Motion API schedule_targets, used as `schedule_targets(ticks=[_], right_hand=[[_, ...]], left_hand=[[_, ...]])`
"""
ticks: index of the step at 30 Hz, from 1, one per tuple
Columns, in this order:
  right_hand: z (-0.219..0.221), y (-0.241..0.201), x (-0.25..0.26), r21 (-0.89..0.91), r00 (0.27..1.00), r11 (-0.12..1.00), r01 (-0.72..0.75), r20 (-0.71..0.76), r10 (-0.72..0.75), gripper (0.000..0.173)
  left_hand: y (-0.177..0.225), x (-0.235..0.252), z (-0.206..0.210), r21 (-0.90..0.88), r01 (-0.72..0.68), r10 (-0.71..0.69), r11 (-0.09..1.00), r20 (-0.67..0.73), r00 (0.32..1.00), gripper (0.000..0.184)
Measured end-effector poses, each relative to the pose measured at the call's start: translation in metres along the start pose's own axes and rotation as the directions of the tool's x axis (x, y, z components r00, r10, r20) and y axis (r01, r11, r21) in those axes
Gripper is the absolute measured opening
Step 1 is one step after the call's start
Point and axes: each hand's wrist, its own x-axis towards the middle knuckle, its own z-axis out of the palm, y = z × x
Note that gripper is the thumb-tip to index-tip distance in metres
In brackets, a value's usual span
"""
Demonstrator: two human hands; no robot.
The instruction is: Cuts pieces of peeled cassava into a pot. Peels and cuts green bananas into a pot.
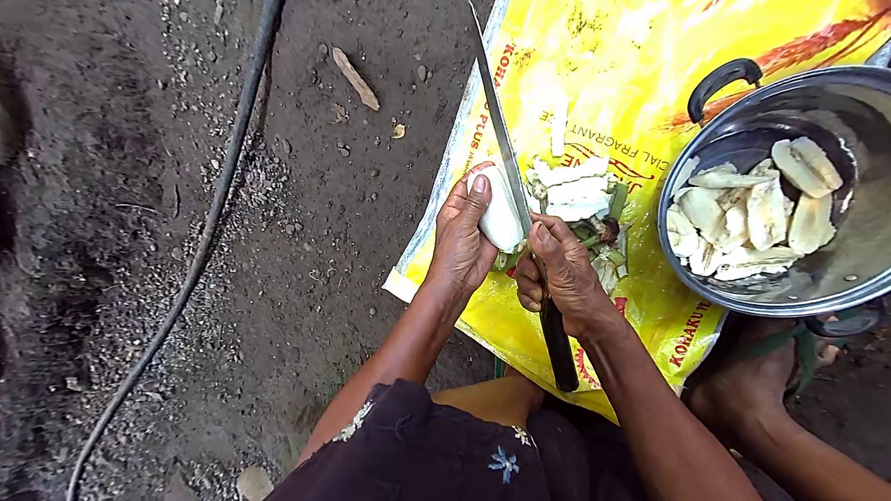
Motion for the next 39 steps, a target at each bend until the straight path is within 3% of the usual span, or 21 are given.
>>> schedule_targets(ticks=[8, 11, 14, 18, 21, 23, 27, 29, 30, 33, 36, 39], right_hand=[[-0.011, 0.003, 0.004, 0.234, 0.996, 0.969, -0.075, 0.056, 0.064, 0.029], [-0.012, -0.002, 0.002, 0.117, 0.999, 0.993, -0.024, 0.041, 0.019, 0.026], [-0.009, -0.005, 0.002, 0.000, 1.000, 1.000, 0.021, -0.007, -0.021, 0.030], [-0.014, -0.009, 0.001, -0.291, 0.992, 0.952, 0.100, -0.040, -0.116, 0.043], [-0.015, -0.010, 0.002, -0.370, 0.991, 0.922, 0.115, -0.015, -0.130, 0.045], [-0.013, -0.010, 0.001, -0.315, 0.997, 0.946, 0.077, 0.003, -0.081, 0.044], [-0.013, -0.005, 0.003, 0.160, 0.986, 0.977, -0.138, 0.116, 0.121, 0.033], [-0.014, -0.004, 0.004, 0.229, 0.982, 0.958, -0.170, 0.116, 0.146, 0.040], [-0.013, -0.004, 0.003, 0.160, 0.987, 0.977, -0.144, 0.094, 0.131, 0.037], [-0.008, -0.004, 0.001, -0.210, 0.999, 0.978, -0.016, 0.041, 0.026, 0.061], [-0.002, 0.001, 0.001, -0.510, 0.992, 0.854, 0.105, -0.001, -0.123, 0.072], [0.003, 0.002, 0.000, -0.659, 0.978, 0.737, 0.148, -0.011, -0.207, 0.075]], left_hand=[[-0.009, 0.000, 0.001, -0.100, 0.015, -0.017, 0.995, -0.020, 1.000, 0.024], [-0.006, 0.004, -0.001, -0.145, 0.106, -0.106, 0.984, 0.005, 0.994, 0.027], [0.000, 0.007, -0.004, -0.048, 0.211, -0.212, 0.976, -0.012, 0.977, 0.027], [0.010, 0.009, -0.010, 0.127, 0.352, -0.353, 0.927, -0.014, 0.935, 0.024], [0.016, 0.010, -0.011, 0.103, 0.372, -0.375, 0.923, 0.015, 0.927, 0.021], [0.014, 0.010, -0.006, 0.066, 0.321, -0.323, 0.945, 0.018, 0.946, 0.021], [0.007, 0.011, 0.005, 0.087, 0.220, -0.211, 0.972, -0.103, 0.972, 0.023], [0.005, 0.011, 0.005, 0.107, 0.202, -0.186, 0.974, -0.145, 0.972, 0.022], [0.004, 0.011, 0.004, 0.105, 0.195, -0.176, 0.975, -0.162, 0.971, 0.023], [0.007, 0.015, 0.005, 0.076, 0.158, -0.139, 0.985, -0.206, 0.969, 0.022], [0.014, 0.014, 0.011, 0.070, 0.124, -0.104, 0.990, -0.237, 0.966, 0.017], [0.020, 0.010, 0.017, 0.059, 0.102, -0.085, 0.993, -0.235, 0.968, 0.012]])
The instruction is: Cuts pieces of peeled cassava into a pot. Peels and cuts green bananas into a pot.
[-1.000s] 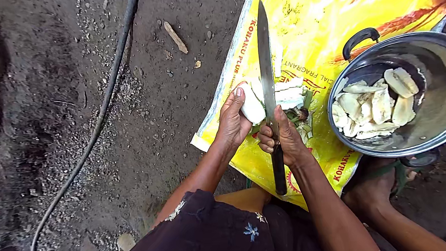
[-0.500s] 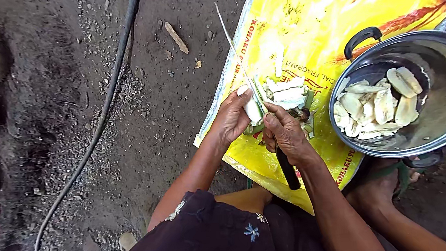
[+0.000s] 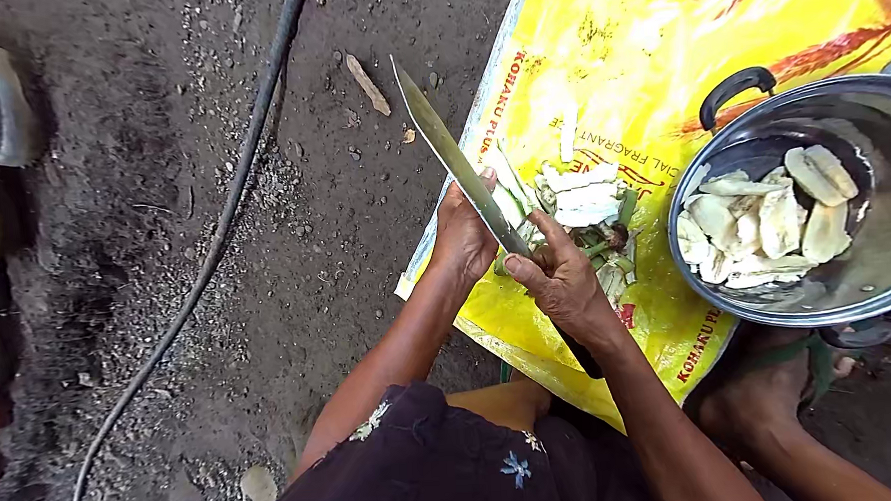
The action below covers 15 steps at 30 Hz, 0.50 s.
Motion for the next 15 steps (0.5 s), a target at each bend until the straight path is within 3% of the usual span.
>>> schedule_targets(ticks=[6, 15], right_hand=[[-0.0043, 0.0013, 0.0005, -0.033, 0.999, 0.999, 0.022, -0.032, -0.023, 0.067], [-0.0062, 0.0026, 0.0017, -0.030, 1.000, 0.999, 0.010, -0.021, -0.011, 0.070]], left_hand=[[-0.0042, -0.0005, -0.0015, 0.017, -0.035, 0.035, 0.999, 0.016, 0.999, 0.016], [-0.0046, -0.0041, 0.0020, 0.024, -0.032, 0.032, 0.999, 0.021, 0.999, 0.013]])
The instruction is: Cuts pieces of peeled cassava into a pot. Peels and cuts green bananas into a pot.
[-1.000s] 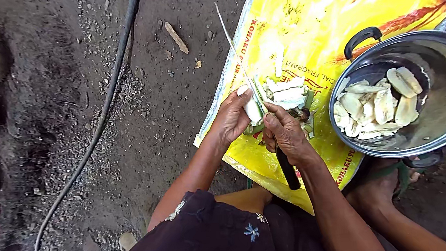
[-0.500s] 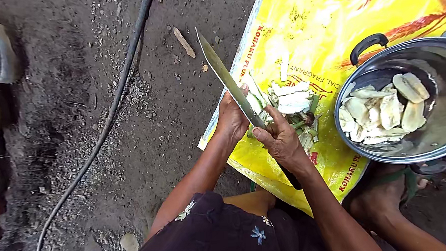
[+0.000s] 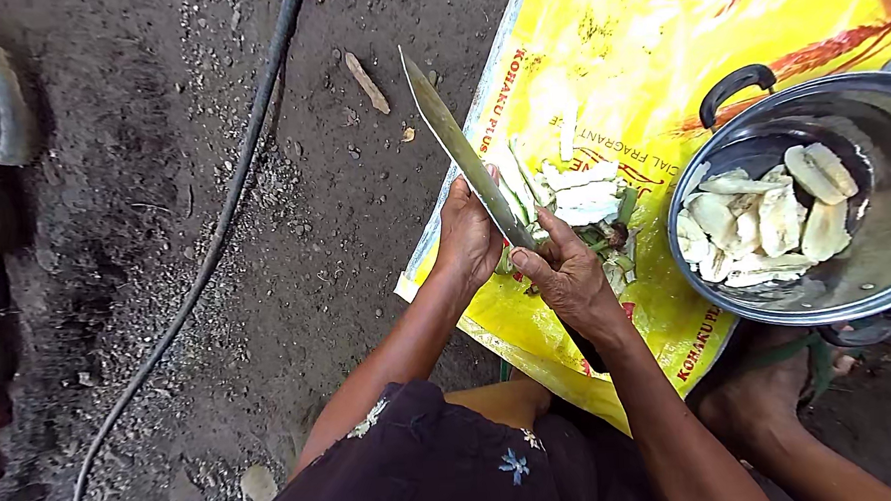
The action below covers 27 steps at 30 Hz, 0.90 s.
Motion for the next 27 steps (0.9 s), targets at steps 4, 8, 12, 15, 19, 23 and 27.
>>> schedule_targets(ticks=[4, 8, 12, 15, 19, 23, 27], right_hand=[[0.001, 0.005, 0.001, -0.001, 1.000, 1.000, 0.030, -0.004, -0.030, 0.067], [0.004, 0.009, 0.002, 0.044, 0.999, 0.998, 0.044, -0.029, -0.043, 0.058], [0.000, 0.009, 0.001, 0.121, 1.000, 0.993, 0.005, -0.006, -0.005, 0.054], [-0.004, 0.008, 0.001, 0.185, 0.999, 0.983, -0.014, 0.041, 0.006, 0.051], [-0.013, 0.008, 0.002, 0.154, 0.996, 0.988, 0.014, 0.081, -0.027, 0.045], [-0.021, 0.005, 0.002, 0.231, 0.986, 0.970, -0.070, 0.164, 0.033, 0.049], [-0.021, 0.005, 0.003, 0.345, 0.974, 0.930, -0.122, 0.221, 0.046, 0.059]], left_hand=[[-0.002, 0.000, -0.002, -0.022, -0.012, 0.012, 1.000, 0.005, 1.000, 0.010], [-0.008, -0.001, -0.006, -0.061, -0.024, 0.025, 0.998, 0.016, 1.000, 0.016], [-0.011, -0.001, -0.008, -0.058, -0.010, 0.012, 0.998, 0.028, 1.000, 0.022], [-0.011, -0.001, -0.013, -0.059, -0.013, 0.019, 0.998, 0.092, 0.996, 0.023], [-0.011, -0.002, -0.020, -0.068, -0.005, 0.017, 0.998, 0.183, 0.983, 0.023], [-0.014, -0.002, -0.022, -0.040, -0.019, 0.029, 0.999, 0.263, 0.964, 0.027], [-0.015, 0.000, -0.023, -0.023, -0.053, 0.058, 0.998, 0.339, 0.939, 0.027]])
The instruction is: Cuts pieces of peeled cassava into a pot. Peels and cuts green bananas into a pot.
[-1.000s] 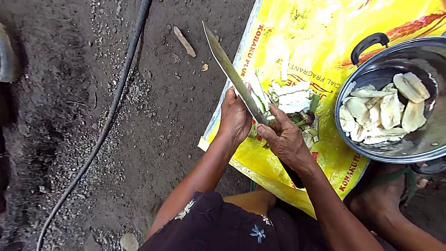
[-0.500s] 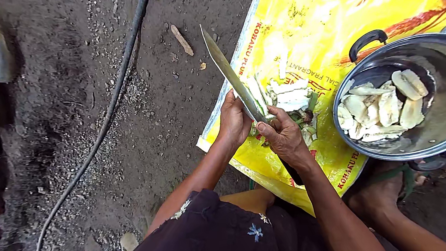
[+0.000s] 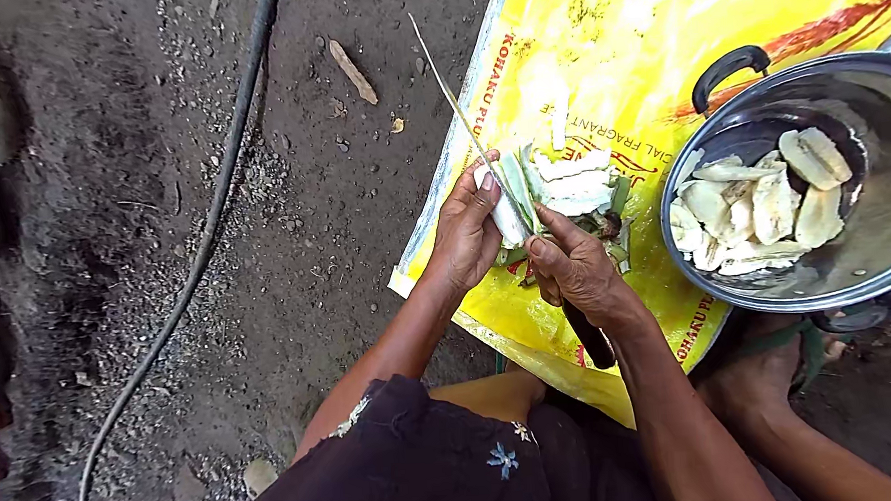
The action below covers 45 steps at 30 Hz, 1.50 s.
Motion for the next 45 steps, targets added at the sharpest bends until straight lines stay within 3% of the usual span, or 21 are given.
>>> schedule_targets(ticks=[7, 12, 19, 26, 28, 30, 34, 36, 38, 42, 45], right_hand=[[0.016, 0.003, 0.001, 0.129, 0.994, 0.991, 0.027, -0.110, -0.013, 0.041], [0.025, 0.002, 0.000, 0.262, 0.995, 0.965, 0.008, -0.098, 0.019, 0.034], [0.023, 0.000, 0.001, 0.396, 0.996, 0.918, -0.009, -0.080, 0.044, 0.022], [0.022, 0.000, 0.000, 0.535, 0.996, 0.844, -0.050, -0.036, 0.082, 0.023], [0.024, -0.001, 0.000, 0.499, 0.995, 0.866, -0.046, -0.053, 0.083, 0.022], [0.025, 0.000, 0.001, 0.335, 0.989, 0.942, 0.015, -0.145, 0.036, 0.019], [0.024, 0.002, 0.003, 0.008, 0.959, 0.995, 0.094, -0.271, -0.089, 0.041], [0.020, -0.002, 0.001, -0.037, 0.960, 0.995, 0.095, -0.260, -0.102, 0.045], [0.018, -0.004, 0.001, 0.028, 0.976, 0.997, 0.072, -0.206, -0.065, 0.043], [0.012, -0.006, 0.000, 0.343, 0.998, 0.938, -0.039, -0.026, 0.051, 0.024], [0.001, -0.004, -0.001, 0.506, 0.993, 0.854, -0.120, 0.079, 0.093, 0.034]], left_hand=[[0.003, 0.001, 0.004, -0.035, 0.014, -0.014, 0.999, -0.013, 1.000, 0.030], [0.004, 0.002, -0.001, -0.056, -0.006, 0.008, 0.998, 0.029, 1.000, 0.029], [-0.007, 0.003, 0.005, -0.116, -0.083, 0.079, 0.990, -0.037, 0.996, 0.030], [-0.012, 0.004, 0.002, -0.143, -0.067, 0.066, 0.987, -0.011, 0.998, 0.034], [-0.009, 0.005, 0.002, -0.121, -0.045, 0.045, 0.992, -0.004, 0.999, 0.034], [-0.003, 0.007, 0.004, -0.057, -0.014, 0.014, 0.998, 0.010, 1.000, 0.034], [0.010, 0.004, 0.007, 0.226, 0.112, -0.100, 0.968, -0.064, 0.993, 0.046], [0.014, 0.000, 0.007, 0.288, 0.164, -0.138, 0.944, -0.108, 0.985, 0.033], [0.016, 0.000, 0.005, 0.295, 0.148, -0.122, 0.944, -0.106, 0.987, 0.018], [0.013, 0.001, 0.010, 0.299, 0.139, -0.099, 0.944, -0.145, 0.984, 0.018], [0.013, 0.003, 0.016, 0.330, 0.150, -0.096, 0.932, -0.173, 0.980, 0.022]])
